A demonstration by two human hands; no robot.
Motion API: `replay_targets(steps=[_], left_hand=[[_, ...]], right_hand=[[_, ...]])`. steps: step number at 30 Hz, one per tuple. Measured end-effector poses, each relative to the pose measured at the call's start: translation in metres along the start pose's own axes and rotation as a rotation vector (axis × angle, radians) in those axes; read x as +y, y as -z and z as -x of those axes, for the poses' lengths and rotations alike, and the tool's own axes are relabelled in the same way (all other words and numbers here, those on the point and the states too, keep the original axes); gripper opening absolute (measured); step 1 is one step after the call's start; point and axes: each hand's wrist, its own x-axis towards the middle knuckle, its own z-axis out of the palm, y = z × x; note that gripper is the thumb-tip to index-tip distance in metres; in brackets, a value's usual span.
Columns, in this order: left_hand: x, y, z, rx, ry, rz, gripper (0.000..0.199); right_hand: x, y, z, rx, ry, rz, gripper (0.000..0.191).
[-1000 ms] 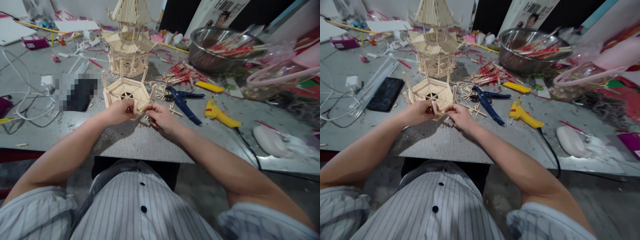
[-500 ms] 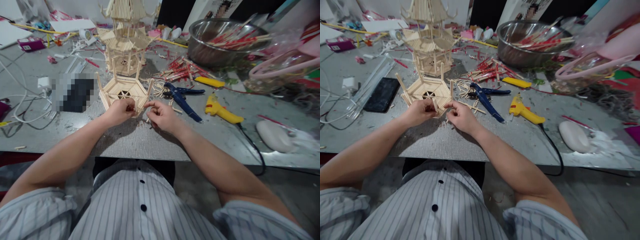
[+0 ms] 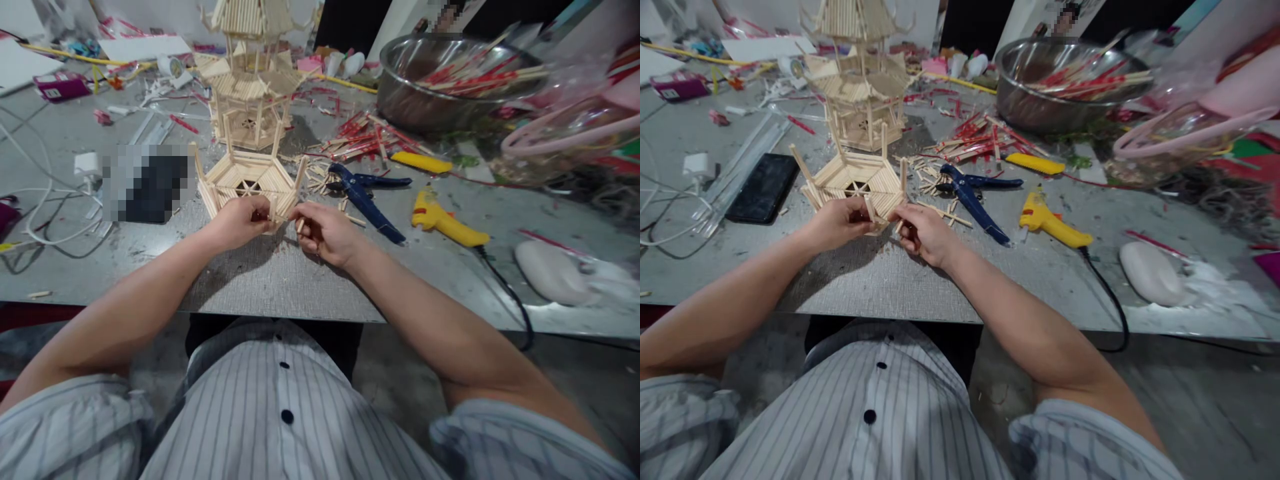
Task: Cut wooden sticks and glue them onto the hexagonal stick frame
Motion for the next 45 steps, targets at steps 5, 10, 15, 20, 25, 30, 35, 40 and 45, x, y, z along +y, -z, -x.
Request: replay_targets(steps=[5,10,15,20,25,30,35,40,45], left_hand=[[-0.002,-0.002,-0.001,-0.004,0.008,0.061,0.006],[-0.004,-0.003,0.0,0.006,-0.017,0.088,0.008],[-0.004,-0.003,0.0,0.009,-0.027,0.124,0.008],[-0.004,-0.003,-0.001,0.021,-0.008,0.143,0.005],[-0.006,-0.004,-0.001,0.028,-0.002,0.146,0.006],[-0.007,-0.005,-0.002,0.026,-0.013,0.169,0.007],[-0.005,-0.004,-0.001,0.026,-0.021,0.15,0.007],[-0.006,-0.004,-0.002,0.029,-0.033,0.135,0.008],[-0.007,-0.004,-0.002,0.016,-0.021,0.145,0.007]], right_hand=[[0.006,0.005,-0.003,-0.086,0.071,0.065,0.02],[0.015,0.008,-0.007,0.052,0.426,0.42,0.02],[0.022,0.005,-0.009,0.095,0.644,0.786,0.014],[0.021,0.003,-0.009,0.089,0.801,0.924,0.019],[0.022,0.002,-0.009,0.108,0.867,0.953,0.021],[0.023,0.001,-0.009,0.097,0.833,0.926,0.021],[0.023,0.0,-0.01,0.083,0.837,0.881,0.022],[0.023,-0.001,-0.009,0.072,0.822,0.821,0.022],[0.022,-0.004,-0.005,0.088,0.778,0.771,0.026]])
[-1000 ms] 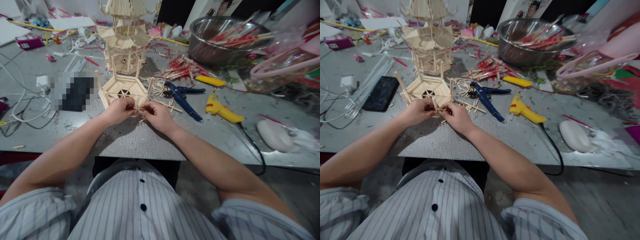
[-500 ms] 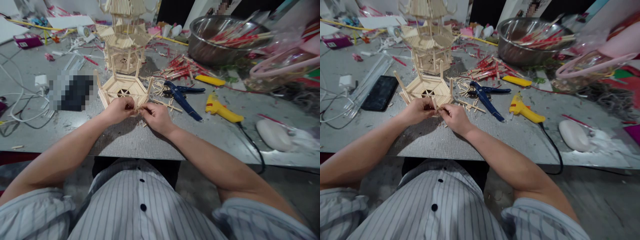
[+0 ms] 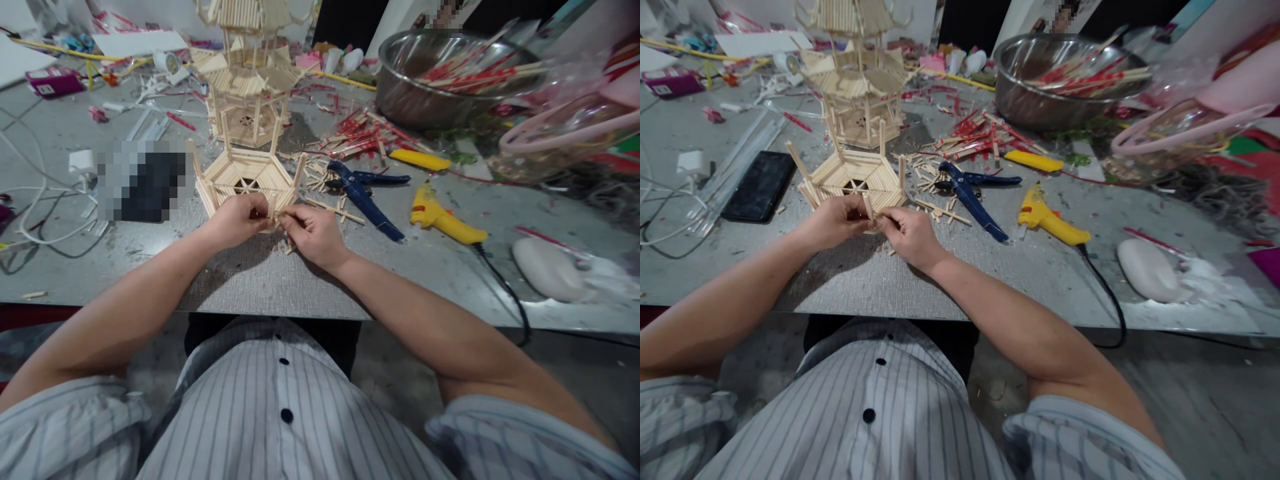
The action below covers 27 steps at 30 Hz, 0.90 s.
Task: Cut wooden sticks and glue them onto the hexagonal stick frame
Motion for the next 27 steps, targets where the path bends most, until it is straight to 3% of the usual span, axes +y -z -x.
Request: replay_targets(steps=[6,14,20,27], left_hand=[[0.004,0.001,0.002,0.003,0.024,0.005,0.006],[0.003,0.004,0.002,-0.004,0.05,-0.067,0.011],[0.009,0.003,0.003,0.032,0.044,-0.142,0.006],[0.008,0.007,-0.001,0.135,0.035,-0.241,0.014]], right_hand=[[0.0,0.007,0.0,0.014,-0.115,-0.037,0.032],[0.002,0.018,-0.001,-0.036,-0.344,-0.366,0.035],[0.004,0.02,-0.004,-0.101,-0.397,-0.619,0.034],[0.003,0.022,-0.008,-0.043,-0.478,-0.76,0.032]])
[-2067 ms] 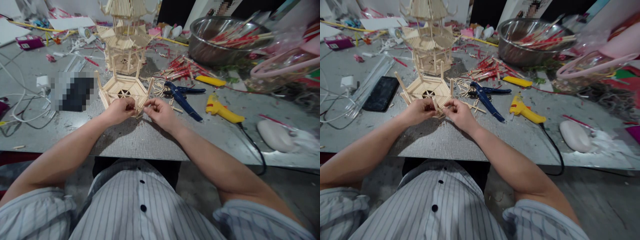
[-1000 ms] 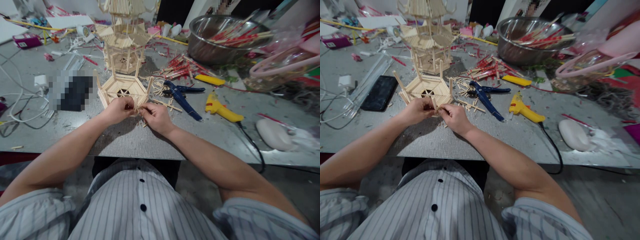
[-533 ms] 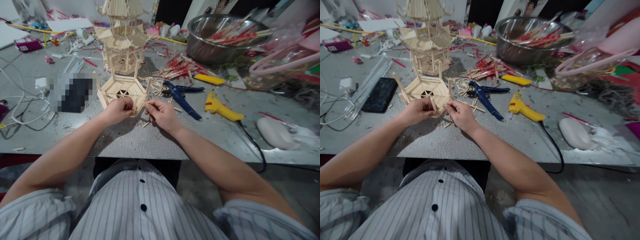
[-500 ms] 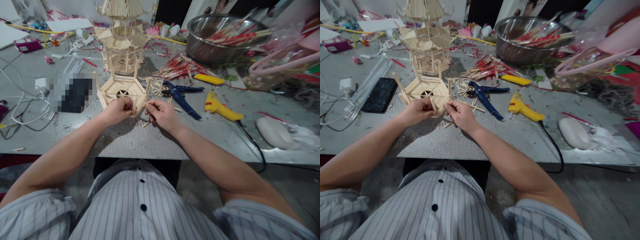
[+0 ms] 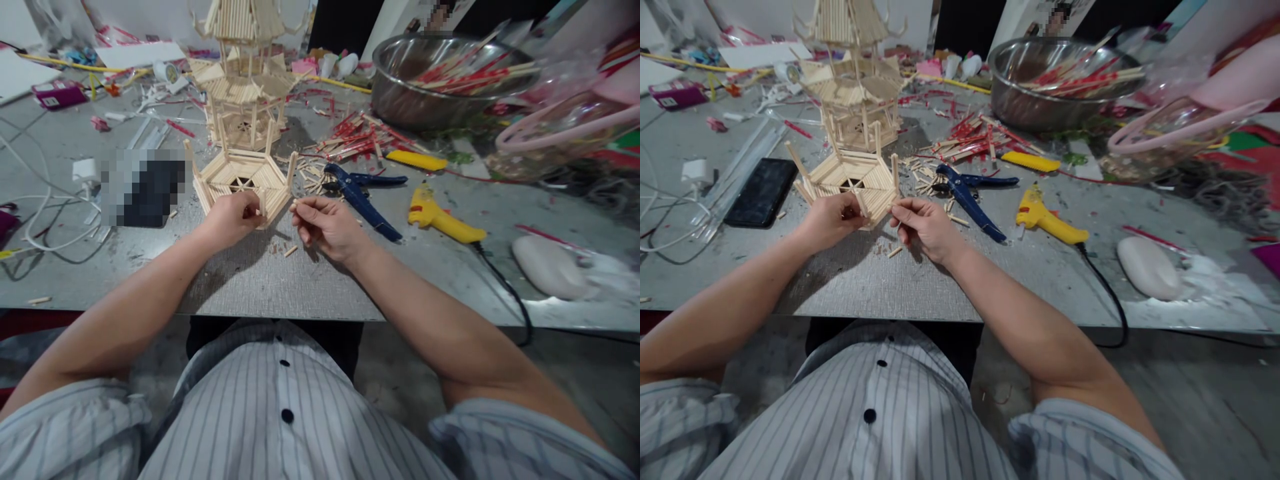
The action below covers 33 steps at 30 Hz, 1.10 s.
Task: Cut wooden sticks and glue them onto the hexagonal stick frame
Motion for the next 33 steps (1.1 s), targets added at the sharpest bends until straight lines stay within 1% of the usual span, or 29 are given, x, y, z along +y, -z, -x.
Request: replay_targets(steps=[3,5,7,9,10,12,15,17,19,21,24,27,30,33], left_hand=[[-0.002,0.0,0.0,0.031,0.0,-0.018,0.017],[-0.001,0.002,0.002,0.079,0.005,-0.036,0.02],[0.005,0.006,0.008,0.167,0.029,-0.076,0.024],[0.014,0.01,0.015,0.28,0.048,-0.124,0.023],[0.02,0.011,0.019,0.309,0.037,-0.142,0.022],[0.03,0.01,0.026,0.295,-0.036,-0.161,0.022],[0.043,0.002,0.031,0.203,-0.176,-0.129,0.016],[0.047,-0.004,0.029,0.182,-0.222,-0.1,0.022],[0.049,-0.009,0.024,0.191,-0.227,-0.076,0.027],[0.051,-0.012,0.018,0.202,-0.219,-0.049,0.029],[0.057,-0.016,0.011,0.2,-0.219,-0.004,0.028],[0.064,-0.021,0.007,0.224,-0.22,0.044,0.028],[0.067,-0.027,0.003,0.24,-0.176,0.115,0.027],[0.065,-0.034,-0.001,0.245,-0.112,0.213,0.024]], right_hand=[[-0.002,0.0,0.0,0.03,-0.025,-0.017,0.028],[-0.004,0.001,-0.001,0.051,-0.031,-0.015,0.025],[-0.005,0.003,-0.001,0.07,-0.023,-0.023,0.023],[-0.006,0.004,-0.001,0.083,-0.011,-0.038,0.024],[-0.006,0.005,-0.002,0.086,-0.007,-0.048,0.025],[-0.007,0.006,-0.001,0.079,0.001,-0.076,0.027],[-0.01,0.005,0.0,0.046,0.011,-0.094,0.031],[-0.011,0.004,0.001,0.016,0.017,-0.086,0.032],[-0.012,0.002,0.003,-0.015,0.023,-0.087,0.032],[-0.012,0.001,0.004,-0.028,0.035,-0.092,0.033],[-0.011,0.001,0.003,-0.008,0.067,-0.072,0.035],[-0.01,0.001,0.002,0.009,0.101,-0.038,0.038],[-0.012,0.004,0.001,0.008,0.105,-0.036,0.04],[-0.015,0.008,0.0,0.002,0.058,-0.039,0.039]])
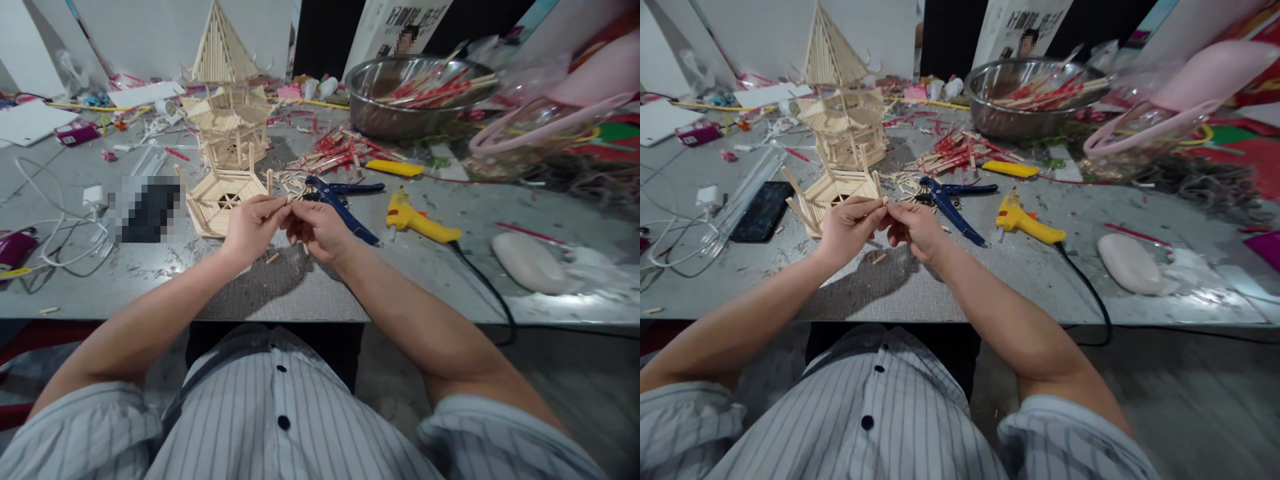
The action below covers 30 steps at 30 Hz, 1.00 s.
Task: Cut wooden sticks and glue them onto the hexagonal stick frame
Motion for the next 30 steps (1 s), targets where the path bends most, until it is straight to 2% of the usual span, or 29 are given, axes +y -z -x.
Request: replay_targets(steps=[3,7,12,15,20,25,30], left_hand=[[-0.009,-0.006,-0.001,0.038,0.063,0.117,0.02],[-0.016,-0.011,0.001,0.079,0.152,0.328,0.017],[-0.011,-0.014,0.004,0.052,0.221,0.719,0.026],[-0.007,-0.014,0.005,0.023,0.244,0.841,0.032],[-0.007,-0.012,0.006,-0.01,0.229,0.831,0.034],[-0.01,-0.01,0.006,-0.012,0.199,0.645,0.029],[-0.011,-0.01,0.005,-0.014,0.266,0.488,0.018]], right_hand=[[-0.003,0.002,0.0,-0.033,-0.075,0.017,0.038],[-0.005,0.001,0.001,-0.155,-0.154,0.034,0.043],[-0.003,0.0,0.001,-0.224,-0.137,0.043,0.052],[-0.001,0.001,0.0,-0.252,-0.098,0.036,0.056],[0.002,0.002,-0.001,-0.242,-0.079,0.045,0.056],[0.002,-0.001,-0.002,-0.088,-0.085,0.114,0.056],[0.004,-0.003,-0.002,0.076,0.068,0.178,0.053]])
